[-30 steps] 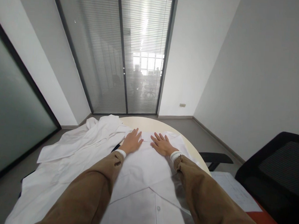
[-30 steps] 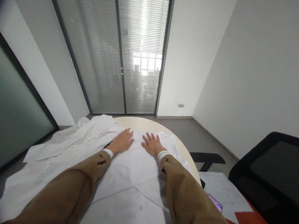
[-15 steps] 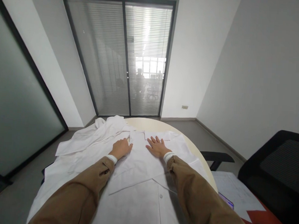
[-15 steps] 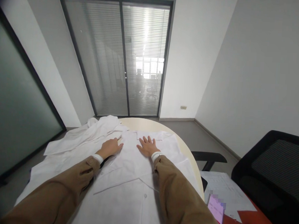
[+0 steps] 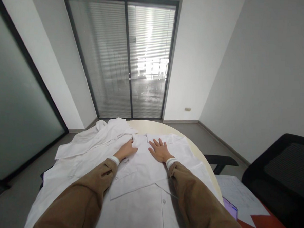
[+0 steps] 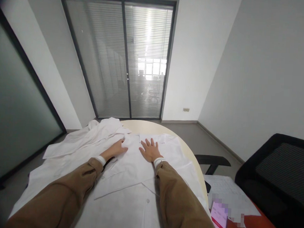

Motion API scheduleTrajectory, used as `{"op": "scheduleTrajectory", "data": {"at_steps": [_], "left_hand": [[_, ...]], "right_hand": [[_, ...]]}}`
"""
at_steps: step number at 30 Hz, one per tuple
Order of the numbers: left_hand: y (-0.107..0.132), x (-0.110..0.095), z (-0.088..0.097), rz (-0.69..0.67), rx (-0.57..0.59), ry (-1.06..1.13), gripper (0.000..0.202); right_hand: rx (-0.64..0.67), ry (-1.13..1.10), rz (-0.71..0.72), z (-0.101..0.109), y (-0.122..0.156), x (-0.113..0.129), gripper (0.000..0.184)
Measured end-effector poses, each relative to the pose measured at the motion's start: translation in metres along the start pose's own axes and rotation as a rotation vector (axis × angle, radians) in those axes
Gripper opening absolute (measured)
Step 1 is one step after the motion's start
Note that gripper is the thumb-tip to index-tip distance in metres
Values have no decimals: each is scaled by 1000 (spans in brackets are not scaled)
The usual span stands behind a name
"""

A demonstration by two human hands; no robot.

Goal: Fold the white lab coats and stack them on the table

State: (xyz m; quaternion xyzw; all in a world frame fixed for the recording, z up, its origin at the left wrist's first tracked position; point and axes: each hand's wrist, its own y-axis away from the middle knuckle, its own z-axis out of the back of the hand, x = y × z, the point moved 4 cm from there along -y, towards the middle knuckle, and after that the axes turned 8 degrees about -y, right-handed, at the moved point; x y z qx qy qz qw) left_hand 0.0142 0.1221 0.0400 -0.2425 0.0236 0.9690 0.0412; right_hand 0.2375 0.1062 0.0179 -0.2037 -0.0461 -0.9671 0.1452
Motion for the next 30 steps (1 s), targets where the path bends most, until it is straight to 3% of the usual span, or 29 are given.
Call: {"op": "scheduleTrajectory", "data": {"at_steps": [4,8,14,21,26,30], "left_hand": [[1,-13,7,-111,-7,27,64],[1,-41,6,-186,-35,17,69],[12,-90,-20,-216,18,-97,59],[22,-107,-47,-205,119,-228,54],[54,-113,-32,-286,194,-271,66],[97,-105,-9,-256,248,-501,69]], "right_hand": [[17,-6,8,-1,-2,0,69],[8,-29,8,-4,-6,-3,67],[-46,-275,-29,-2,-15,-14,53],[-186,-419,-143,9,-30,-24,51],[-253,-447,-190,12,-36,-26,69],[-283,-434,-212,10,-43,-31,58]]}}
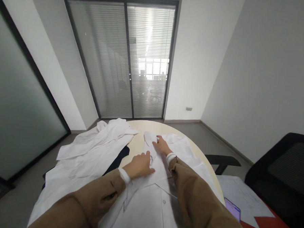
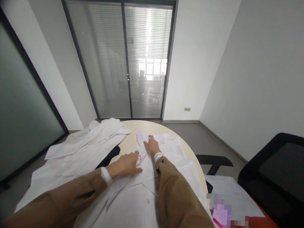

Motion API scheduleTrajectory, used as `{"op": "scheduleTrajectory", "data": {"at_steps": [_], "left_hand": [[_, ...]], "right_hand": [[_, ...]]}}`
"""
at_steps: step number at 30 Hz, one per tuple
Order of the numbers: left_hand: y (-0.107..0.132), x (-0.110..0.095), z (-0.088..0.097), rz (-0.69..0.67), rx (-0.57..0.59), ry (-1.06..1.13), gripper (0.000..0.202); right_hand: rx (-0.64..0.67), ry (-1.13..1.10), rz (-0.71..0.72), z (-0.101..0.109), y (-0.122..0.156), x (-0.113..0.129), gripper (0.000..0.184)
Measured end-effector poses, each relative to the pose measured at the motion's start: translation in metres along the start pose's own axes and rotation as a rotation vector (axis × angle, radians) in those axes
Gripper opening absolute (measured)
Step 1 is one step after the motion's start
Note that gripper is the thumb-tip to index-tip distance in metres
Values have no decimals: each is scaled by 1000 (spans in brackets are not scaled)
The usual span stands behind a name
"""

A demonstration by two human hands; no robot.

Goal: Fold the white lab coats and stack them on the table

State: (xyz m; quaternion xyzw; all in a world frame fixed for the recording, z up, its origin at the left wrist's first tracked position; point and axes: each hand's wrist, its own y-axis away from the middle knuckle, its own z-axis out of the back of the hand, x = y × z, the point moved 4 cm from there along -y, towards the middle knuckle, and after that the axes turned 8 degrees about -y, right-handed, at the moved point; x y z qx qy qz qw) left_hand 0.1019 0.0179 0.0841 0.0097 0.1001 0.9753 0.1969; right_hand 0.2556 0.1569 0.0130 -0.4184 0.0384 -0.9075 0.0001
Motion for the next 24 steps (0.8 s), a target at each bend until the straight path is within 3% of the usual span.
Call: {"op": "scheduleTrajectory", "data": {"at_steps": [3,7,10,14,18,24], "left_hand": [[29,1,-3,-45,117,-150,55],[43,-6,-2,-82,57,-83,39],[49,-18,-4,-115,-22,81,48],[66,-42,-23,-261,47,205,80],[84,-53,-34,-279,52,260,71],[89,-47,-30,-324,77,401,70]], "right_hand": [[-30,6,-17,-3,-5,-6,46],[-58,1,-31,-6,-10,-12,45],[-63,-1,-14,-3,-10,-14,48],[-38,5,44,6,-9,-13,59],[-25,28,67,10,-12,-5,57],[-94,134,22,8,-21,17,64]]}}
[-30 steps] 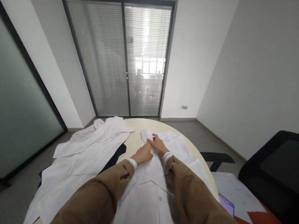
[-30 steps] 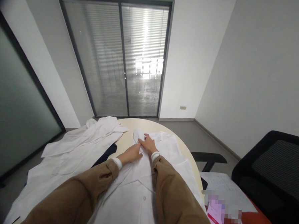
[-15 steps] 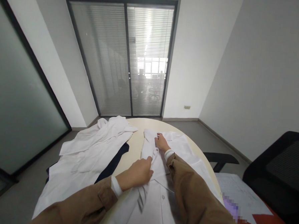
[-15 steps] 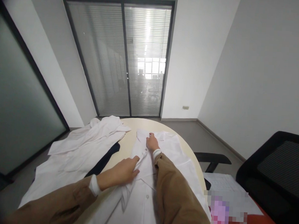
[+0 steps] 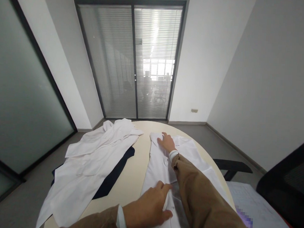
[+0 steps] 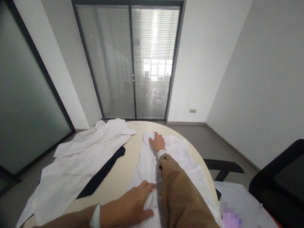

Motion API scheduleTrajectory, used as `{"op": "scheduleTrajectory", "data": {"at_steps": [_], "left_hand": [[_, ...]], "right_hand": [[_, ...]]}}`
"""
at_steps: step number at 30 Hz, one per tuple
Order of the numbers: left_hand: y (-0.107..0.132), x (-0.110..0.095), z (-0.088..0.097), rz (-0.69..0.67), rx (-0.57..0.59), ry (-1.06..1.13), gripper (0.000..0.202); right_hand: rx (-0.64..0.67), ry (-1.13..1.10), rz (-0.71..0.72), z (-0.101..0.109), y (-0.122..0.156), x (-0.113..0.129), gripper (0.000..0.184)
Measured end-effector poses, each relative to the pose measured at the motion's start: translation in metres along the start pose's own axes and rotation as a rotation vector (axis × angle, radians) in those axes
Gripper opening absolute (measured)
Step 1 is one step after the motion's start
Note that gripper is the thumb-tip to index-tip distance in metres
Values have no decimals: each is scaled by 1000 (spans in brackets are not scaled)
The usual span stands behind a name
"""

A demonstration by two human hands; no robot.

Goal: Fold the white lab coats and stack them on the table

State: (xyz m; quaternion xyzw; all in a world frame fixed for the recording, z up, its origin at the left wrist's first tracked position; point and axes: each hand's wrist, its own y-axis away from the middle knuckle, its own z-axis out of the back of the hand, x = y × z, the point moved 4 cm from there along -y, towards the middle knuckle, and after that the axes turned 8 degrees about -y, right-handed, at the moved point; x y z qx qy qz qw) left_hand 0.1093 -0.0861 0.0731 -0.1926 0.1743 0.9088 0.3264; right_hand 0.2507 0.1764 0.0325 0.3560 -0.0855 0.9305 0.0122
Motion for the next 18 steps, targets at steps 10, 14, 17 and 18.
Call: {"op": "scheduleTrajectory", "data": {"at_steps": [10,14,17,18], "left_hand": [[-11,29,-3,-155,-124,-166,28],[-14,35,-9,-179,-136,-207,27],[-15,37,-12,-152,-148,-201,30],[-16,37,-13,-148,-146,-204,30]], "right_hand": [[62,116,76,-23,-26,31,41],[36,95,47,-26,-42,26,30],[-1,50,18,-22,-52,15,31],[-10,36,13,-20,-55,10,31]]}}
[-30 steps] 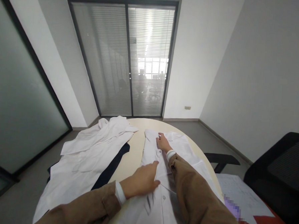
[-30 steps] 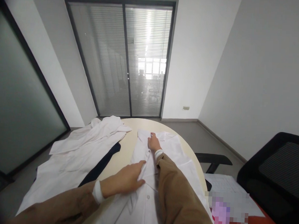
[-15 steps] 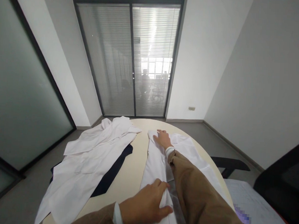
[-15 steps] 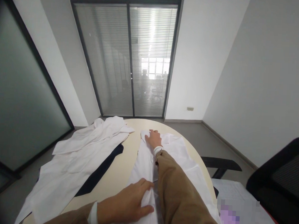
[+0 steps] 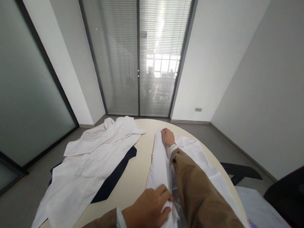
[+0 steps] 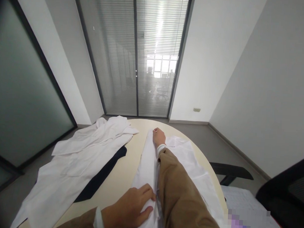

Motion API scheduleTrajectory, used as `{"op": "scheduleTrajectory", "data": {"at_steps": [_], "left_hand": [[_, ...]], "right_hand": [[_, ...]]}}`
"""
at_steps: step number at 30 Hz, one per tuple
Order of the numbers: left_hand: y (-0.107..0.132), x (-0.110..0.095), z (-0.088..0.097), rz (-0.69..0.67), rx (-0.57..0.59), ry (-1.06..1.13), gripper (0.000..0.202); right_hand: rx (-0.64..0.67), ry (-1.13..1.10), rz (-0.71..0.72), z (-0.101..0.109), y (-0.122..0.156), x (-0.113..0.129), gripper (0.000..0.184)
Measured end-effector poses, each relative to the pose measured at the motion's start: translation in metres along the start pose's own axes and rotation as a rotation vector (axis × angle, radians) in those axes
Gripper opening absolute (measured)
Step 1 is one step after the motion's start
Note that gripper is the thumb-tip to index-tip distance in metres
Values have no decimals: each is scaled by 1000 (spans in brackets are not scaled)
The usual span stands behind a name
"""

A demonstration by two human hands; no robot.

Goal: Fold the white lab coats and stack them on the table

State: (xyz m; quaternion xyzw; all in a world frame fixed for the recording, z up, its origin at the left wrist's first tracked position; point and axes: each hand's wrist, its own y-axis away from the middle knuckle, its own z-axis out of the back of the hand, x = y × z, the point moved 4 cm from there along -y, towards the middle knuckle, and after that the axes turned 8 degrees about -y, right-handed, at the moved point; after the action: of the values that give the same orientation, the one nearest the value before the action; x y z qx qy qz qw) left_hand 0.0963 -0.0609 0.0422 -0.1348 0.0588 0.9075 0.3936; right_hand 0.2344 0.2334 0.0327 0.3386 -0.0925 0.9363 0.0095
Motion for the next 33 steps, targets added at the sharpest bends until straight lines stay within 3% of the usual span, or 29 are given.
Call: {"op": "scheduleTrajectory", "data": {"at_steps": [3,7,9,13,15,18,22,27,33], "left_hand": [[-1,-1,0,-5,9,-22,29],[0,-4,2,-6,28,-53,25],[2,-7,2,23,61,-83,34],[11,-22,-4,134,227,-184,72],[16,-32,-9,176,349,-208,72],[22,-48,-11,185,464,-222,51],[29,-65,3,193,445,-233,32],[39,-74,28,206,275,-162,33],[37,-80,11,124,211,-111,42]], "right_hand": [[-3,-40,18,3,-3,-12,29],[-43,-71,41,14,-1,-24,41],[-69,-70,13,24,1,-30,42],[-7,-62,-65,37,12,-41,34],[62,-62,-80,38,21,-44,36],[151,-81,-89,36,39,-47,51],[212,-136,-88,31,61,-48,68],[197,-239,-89,35,77,-52,65],[164,-290,-65,42,87,-59,58]]}}
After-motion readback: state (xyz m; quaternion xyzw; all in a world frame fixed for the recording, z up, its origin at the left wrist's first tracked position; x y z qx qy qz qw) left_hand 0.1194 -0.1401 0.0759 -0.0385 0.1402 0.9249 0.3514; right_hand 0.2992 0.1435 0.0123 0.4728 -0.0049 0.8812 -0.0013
